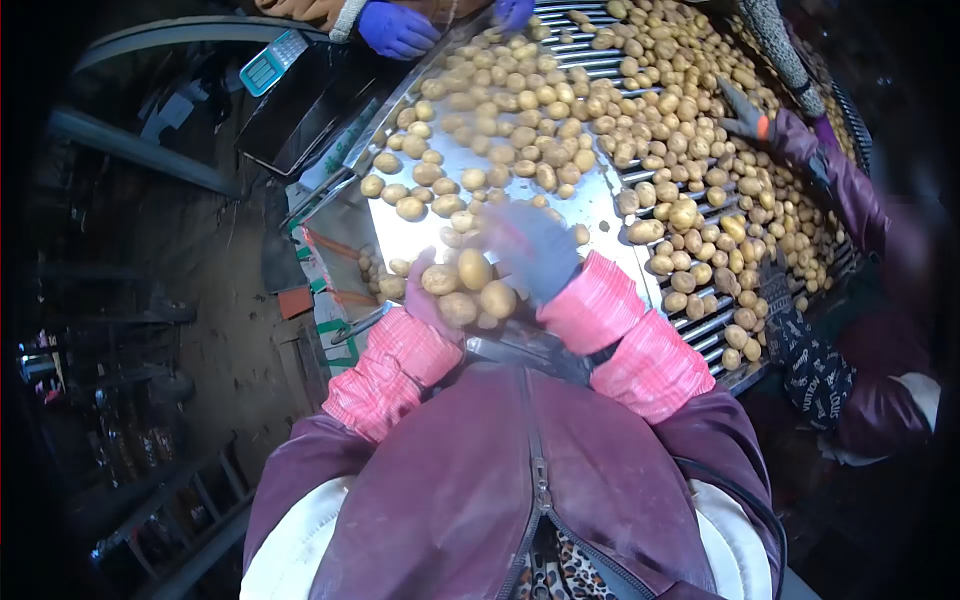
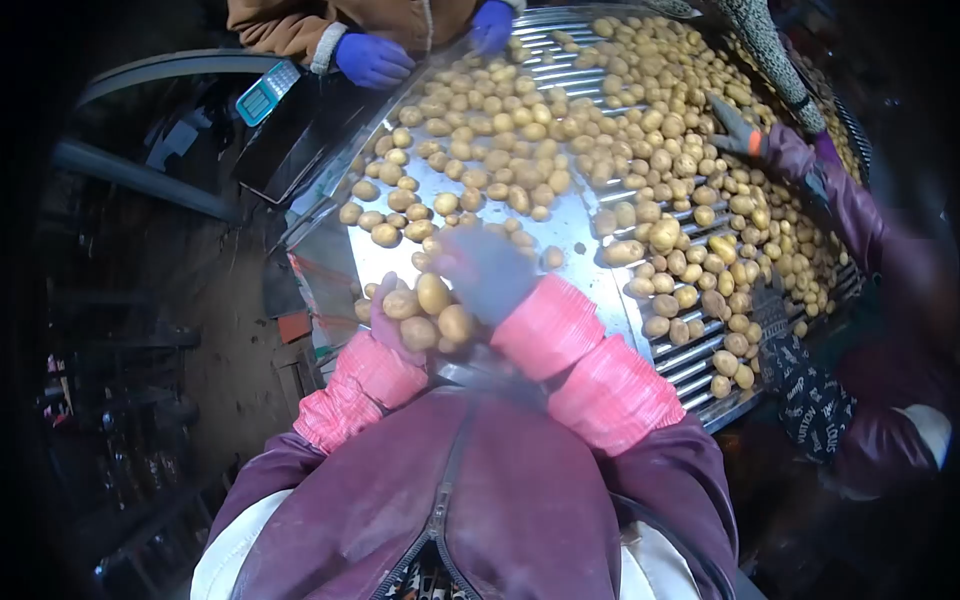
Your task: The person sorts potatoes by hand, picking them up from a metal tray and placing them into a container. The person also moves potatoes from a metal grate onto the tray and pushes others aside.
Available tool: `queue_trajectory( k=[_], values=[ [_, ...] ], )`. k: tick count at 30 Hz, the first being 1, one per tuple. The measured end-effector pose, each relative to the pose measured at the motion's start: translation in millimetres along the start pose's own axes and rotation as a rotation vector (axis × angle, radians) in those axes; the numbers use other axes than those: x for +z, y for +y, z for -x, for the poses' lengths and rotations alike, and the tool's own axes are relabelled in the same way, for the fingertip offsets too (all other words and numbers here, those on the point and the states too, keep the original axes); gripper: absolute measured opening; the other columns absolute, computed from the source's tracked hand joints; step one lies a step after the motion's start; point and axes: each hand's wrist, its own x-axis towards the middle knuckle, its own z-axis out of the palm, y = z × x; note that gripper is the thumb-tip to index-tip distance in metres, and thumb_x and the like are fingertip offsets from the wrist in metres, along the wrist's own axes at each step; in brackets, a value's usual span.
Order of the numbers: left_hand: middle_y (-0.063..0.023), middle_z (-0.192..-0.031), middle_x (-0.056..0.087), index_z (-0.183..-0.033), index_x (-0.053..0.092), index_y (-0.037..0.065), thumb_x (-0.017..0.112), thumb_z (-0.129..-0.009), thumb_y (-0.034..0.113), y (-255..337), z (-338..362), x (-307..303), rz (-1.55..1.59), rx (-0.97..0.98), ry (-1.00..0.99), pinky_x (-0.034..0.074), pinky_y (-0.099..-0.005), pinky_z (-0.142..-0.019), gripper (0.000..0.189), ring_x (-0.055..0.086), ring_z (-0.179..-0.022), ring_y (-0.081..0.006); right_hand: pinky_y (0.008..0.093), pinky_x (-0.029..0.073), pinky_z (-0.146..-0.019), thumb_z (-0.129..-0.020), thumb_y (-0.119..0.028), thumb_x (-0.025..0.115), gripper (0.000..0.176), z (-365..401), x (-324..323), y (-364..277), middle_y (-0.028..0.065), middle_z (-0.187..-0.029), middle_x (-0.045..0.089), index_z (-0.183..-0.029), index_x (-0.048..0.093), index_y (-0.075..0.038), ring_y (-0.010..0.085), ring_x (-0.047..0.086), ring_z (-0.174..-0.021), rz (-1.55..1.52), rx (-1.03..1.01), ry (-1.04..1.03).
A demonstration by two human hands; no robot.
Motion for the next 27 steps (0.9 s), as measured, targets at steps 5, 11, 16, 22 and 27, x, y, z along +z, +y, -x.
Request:
queue_trajectory(
  k=[5, 11, 16, 22, 27],
  values=[
    [-0.0311, -0.138, 0.045, -0.147, 0.033, 0.003, 0.040, -0.089, 0.063, 7, 8, -8, -0.075, -0.008, -0.097, 0.035, -0.0650, -0.105, 0.083, 0.041, -0.124, -0.0603, 0.0466, 0.050, -0.086, -0.084, -0.022, 0.057, 0.033, -2, 50, 66, 0.0123, -0.106, 0.061, -0.117, 0.063, -0.017, 0.0341, 0.060, -0.098, 0.125, 0.385, -0.395],
    [-0.0268, -0.127, 0.054, -0.147, 0.034, 0.009, 0.031, -0.089, 0.071, 10, 0, 6, -0.149, -0.031, 0.035, 0.045, -0.0622, -0.091, 0.085, 0.048, -0.119, -0.0570, 0.0408, 0.052, -0.077, -0.086, -0.020, 0.054, 0.035, 10, 43, 74, 0.0150, -0.108, 0.060, -0.120, 0.060, -0.016, 0.0303, 0.061, -0.090, -0.242, 0.687, -0.426],
    [-0.0270, -0.130, 0.052, -0.145, 0.035, 0.005, 0.028, -0.091, 0.069, 7, -12, 19, -0.188, -0.098, 0.054, 0.046, -0.0614, -0.093, 0.084, 0.047, -0.122, -0.0543, 0.0357, 0.054, -0.058, -0.088, -0.026, 0.056, 0.030, 22, -16, 48, 0.0127, -0.100, 0.066, -0.114, 0.060, -0.011, 0.0231, 0.066, -0.076, -1.475, 1.389, 0.215],
    [-0.0200, -0.134, 0.050, -0.141, 0.039, 0.006, 0.030, -0.098, 0.057, -19, -39, 41, -0.250, -0.042, -0.008, 0.044, -0.0597, -0.099, 0.068, 0.048, -0.123, -0.0473, 0.0300, 0.046, -0.049, -0.090, -0.031, 0.058, 0.023, 66, -13, 53, 0.0093, -0.086, 0.066, -0.101, 0.062, -0.010, 0.0158, 0.061, -0.069, -1.353, 1.109, 0.428],
    [-0.0061, -0.119, 0.055, -0.113, 0.051, 0.016, 0.038, -0.098, 0.051, -22, -69, 12, -0.213, 0.046, -0.024, 0.049, -0.0598, -0.092, 0.041, 0.051, -0.120, -0.0340, 0.0414, 0.049, -0.078, -0.091, -0.030, 0.058, 0.028, 51, -20, 11, 0.0136, -0.099, 0.064, -0.106, 0.062, -0.006, 0.0292, 0.062, -0.089, -0.327, 0.662, 0.227]
  ],
)
